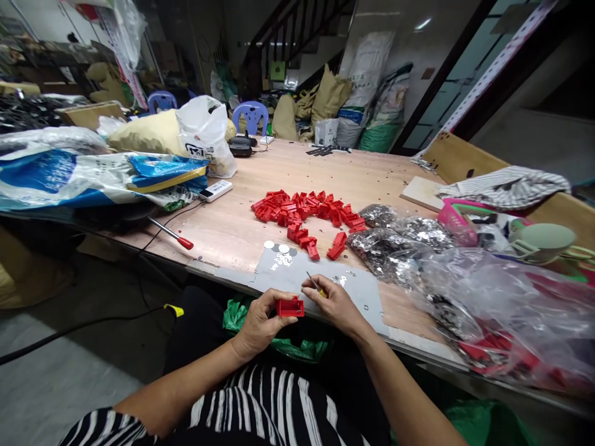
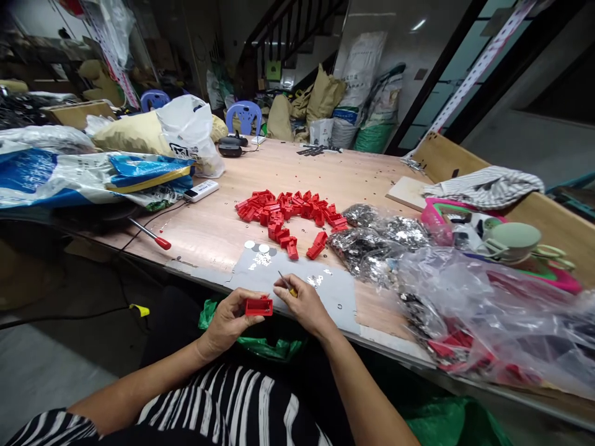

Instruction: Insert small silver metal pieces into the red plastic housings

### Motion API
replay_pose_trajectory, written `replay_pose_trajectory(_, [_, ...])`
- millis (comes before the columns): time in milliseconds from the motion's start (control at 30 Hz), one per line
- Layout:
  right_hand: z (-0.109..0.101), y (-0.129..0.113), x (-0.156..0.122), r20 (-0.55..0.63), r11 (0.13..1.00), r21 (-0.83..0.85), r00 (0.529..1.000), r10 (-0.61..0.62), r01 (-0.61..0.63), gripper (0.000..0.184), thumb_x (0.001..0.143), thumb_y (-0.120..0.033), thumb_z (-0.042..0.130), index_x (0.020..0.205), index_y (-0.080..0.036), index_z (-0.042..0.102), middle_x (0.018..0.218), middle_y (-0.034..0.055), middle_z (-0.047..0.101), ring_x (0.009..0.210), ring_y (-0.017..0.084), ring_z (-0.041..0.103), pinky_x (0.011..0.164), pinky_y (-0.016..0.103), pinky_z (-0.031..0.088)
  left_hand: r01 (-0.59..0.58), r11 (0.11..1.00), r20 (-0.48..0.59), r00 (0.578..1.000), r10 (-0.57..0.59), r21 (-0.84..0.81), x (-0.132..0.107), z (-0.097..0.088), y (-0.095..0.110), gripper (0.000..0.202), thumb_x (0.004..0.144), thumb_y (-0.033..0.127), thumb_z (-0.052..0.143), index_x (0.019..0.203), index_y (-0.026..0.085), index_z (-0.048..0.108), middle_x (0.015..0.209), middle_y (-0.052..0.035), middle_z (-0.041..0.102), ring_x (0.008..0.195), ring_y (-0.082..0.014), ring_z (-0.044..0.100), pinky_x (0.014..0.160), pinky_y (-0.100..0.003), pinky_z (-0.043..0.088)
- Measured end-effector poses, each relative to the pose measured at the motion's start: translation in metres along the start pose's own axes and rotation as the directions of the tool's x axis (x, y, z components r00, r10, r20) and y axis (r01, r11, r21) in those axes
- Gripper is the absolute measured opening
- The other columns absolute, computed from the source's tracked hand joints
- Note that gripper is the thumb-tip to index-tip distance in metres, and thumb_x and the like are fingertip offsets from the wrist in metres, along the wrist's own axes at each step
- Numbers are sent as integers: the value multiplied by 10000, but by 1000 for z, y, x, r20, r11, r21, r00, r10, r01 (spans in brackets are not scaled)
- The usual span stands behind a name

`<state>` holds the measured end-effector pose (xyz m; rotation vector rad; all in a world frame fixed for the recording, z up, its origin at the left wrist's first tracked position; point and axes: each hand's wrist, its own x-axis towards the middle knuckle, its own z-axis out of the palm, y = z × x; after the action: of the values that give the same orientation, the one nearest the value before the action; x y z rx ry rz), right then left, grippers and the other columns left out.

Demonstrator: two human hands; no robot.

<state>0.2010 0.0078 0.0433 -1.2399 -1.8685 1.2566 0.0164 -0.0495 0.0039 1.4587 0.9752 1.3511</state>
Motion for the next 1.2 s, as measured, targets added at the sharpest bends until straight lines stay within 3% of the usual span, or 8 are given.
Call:
replay_pose_trajectory(67, [6, -1, 19, -50, 978, -198, 996, -79, 67, 148, 845, -331, 556, 871, -196, 611, 829, 6, 635, 762, 150, 558, 712, 270, 409, 35, 999, -46, 998, -34, 8, -1, -7, -1, 305, 732, 247, 729, 1003, 166, 616, 1040, -90, 699, 957, -206, 668, 880, -357, 534])
replay_pose_trajectory(267, [31, 1, 66, 5, 791, -595, 985, -173, 142, 123, 850, -194, 526, 931, -192, 619, 950, 50, 660, 854, 167, 590, 747, 266, 421, 79, 994, -166, 984, -66, 73, -1, -25, -6, 300, 743, 250, 716, 1015, 169, 619, 1012, -81, 695, 923, -197, 671, 871, -348, 540])
replay_pose_trajectory(500, [40, 4, 94, 57, 723, -672, 985, -161, 157, 128, 870, -204, 530, 956, -213, 625, 980, 59, 648, 896, 184, 587, 750, 274, 405, 28, 988, -193, 981, 1, 149, 0, -35, -11, 284, 768, 240, 688, 1037, 211, 603, 1084, -57, 681, 979, -185, 663, 892, -341, 542])
replay_pose_trajectory(733, [43, 1, 98, 52, 709, -694, 991, -123, 125, 57, 844, -203, 557, 885, -193, 594, 917, 69, 629, 834, 195, 572, 700, 280, 385, -51, 950, -183, 977, 111, 308, 0, -37, -9, 289, 765, 185, 677, 1040, 230, 599, 1084, -39, 684, 991, -175, 656, 906, -331, 533])
replay_pose_trajectory(900, [43, -1, 90, 19, 739, -664, 991, -136, 114, 94, 855, -166, 497, 927, -182, 555, 902, 71, 631, 821, 188, 567, 703, 277, 384, -6, 957, -190, 980, 64, 291, 0, -34, -6, 282, 763, 192, 680, 1033, 223, 606, 1048, -36, 691, 932, -168, 670, 856, -308, 550])
replay_pose_trajectory(967, [39, -3, 83, -3, 805, -584, 991, -135, 107, 78, 854, -188, 496, 915, -186, 544, 864, 46, 632, 786, 173, 561, 701, 271, 388, 6, 963, -196, 979, 49, 269, 1, -33, -4, 280, 762, 200, 684, 1030, 217, 609, 1042, -42, 686, 917, -167, 668, 829, -299, 556])
replay_pose_trajectory(1100, [28, -4, 60, 18, 982, -177, 998, -60, 62, 133, 811, -320, 573, 835, -192, 545, 800, -3, 590, 703, 140, 512, 658, 254, 389, -12, 960, -197, 978, 70, 278, 2, -30, 1, 269, 760, 178, 676, 1024, 201, 630, 1064, -70, 644, 994, -188, 627, 814, -290, 551])
replay_pose_trajectory(1200, [25, -3, 36, 142, 994, 90, 988, 54, -68, 252, 774, -403, 624, 873, -193, 528, 724, -37, 527, 564, 95, 417, 537, 227, 341, -14, 953, -166, 984, 67, 301, 3, -27, 4, 323, 769, 151, 656, 1085, 209, 624, 1060, -67, 633, 991, -180, 616, 847, -295, 535])
